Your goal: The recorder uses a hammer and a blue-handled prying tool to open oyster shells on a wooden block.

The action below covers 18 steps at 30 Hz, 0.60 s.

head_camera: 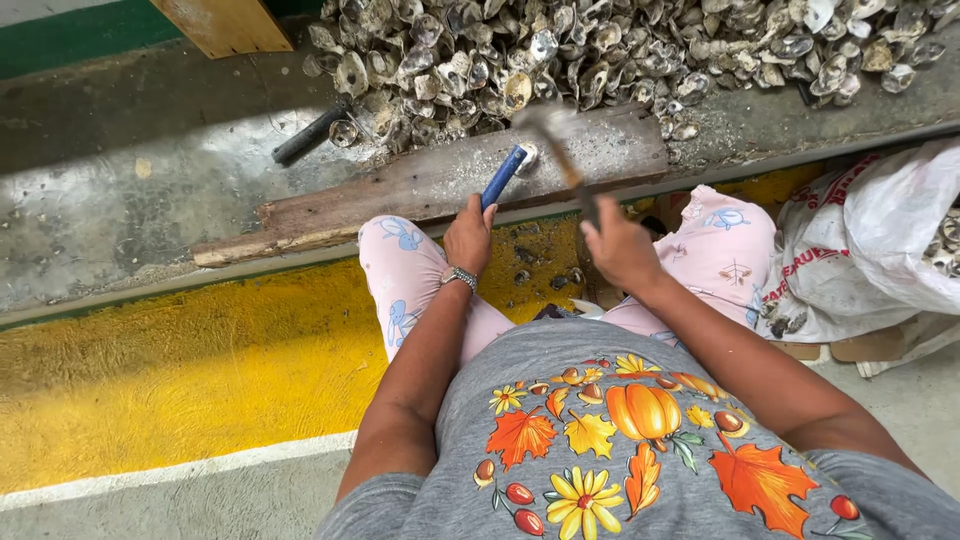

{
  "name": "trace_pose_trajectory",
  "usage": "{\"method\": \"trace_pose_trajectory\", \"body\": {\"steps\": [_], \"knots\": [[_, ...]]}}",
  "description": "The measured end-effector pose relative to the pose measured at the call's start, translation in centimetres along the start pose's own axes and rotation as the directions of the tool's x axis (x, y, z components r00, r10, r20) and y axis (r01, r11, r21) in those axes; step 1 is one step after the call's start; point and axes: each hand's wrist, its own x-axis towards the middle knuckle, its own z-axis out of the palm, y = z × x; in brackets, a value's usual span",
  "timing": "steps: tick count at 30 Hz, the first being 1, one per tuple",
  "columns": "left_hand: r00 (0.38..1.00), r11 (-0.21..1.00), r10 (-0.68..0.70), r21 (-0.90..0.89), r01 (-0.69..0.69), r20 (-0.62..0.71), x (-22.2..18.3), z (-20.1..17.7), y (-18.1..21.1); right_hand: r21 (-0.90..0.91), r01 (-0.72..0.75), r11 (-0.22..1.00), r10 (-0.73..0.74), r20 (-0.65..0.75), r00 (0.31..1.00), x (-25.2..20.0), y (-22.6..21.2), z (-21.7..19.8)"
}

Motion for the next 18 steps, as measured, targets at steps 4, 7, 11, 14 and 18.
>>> {"method": "trace_pose_trajectory", "body": {"steps": [4,7,11,14,18], "knots": [[0.999,1.0,0.0,0.015,0.0,-0.036,0.2,0.6,-0.4,-0.371,-0.171,0.913,0.31,0.358,0.881,0.2,-1.1,-0.2],[0.999,0.999,0.011,-0.037,-0.013,-0.037,-0.5,0.6,-0.4,-0.126,-0.115,0.985,0.134,0.149,0.98,0.1,-4.2,-1.8],[1.0,1.0,0.013,0.004,-0.013,-0.025,0.2,-0.2,0.1,-0.067,0.036,0.997,-0.043,-0.105,0.994,0.0,-1.2,-0.8],[1.0,1.0,0.004,0.001,-0.004,-0.022,-0.2,0.4,0.1,-0.261,-0.046,0.964,0.083,0.13,0.988,0.4,1.4,0.1],[0.998,0.997,0.025,-0.075,-0.03,-0.057,-0.1,0.4,-0.4,-0.195,-0.292,0.936,0.336,0.253,0.907,3.0,1.6,0.3]]}}
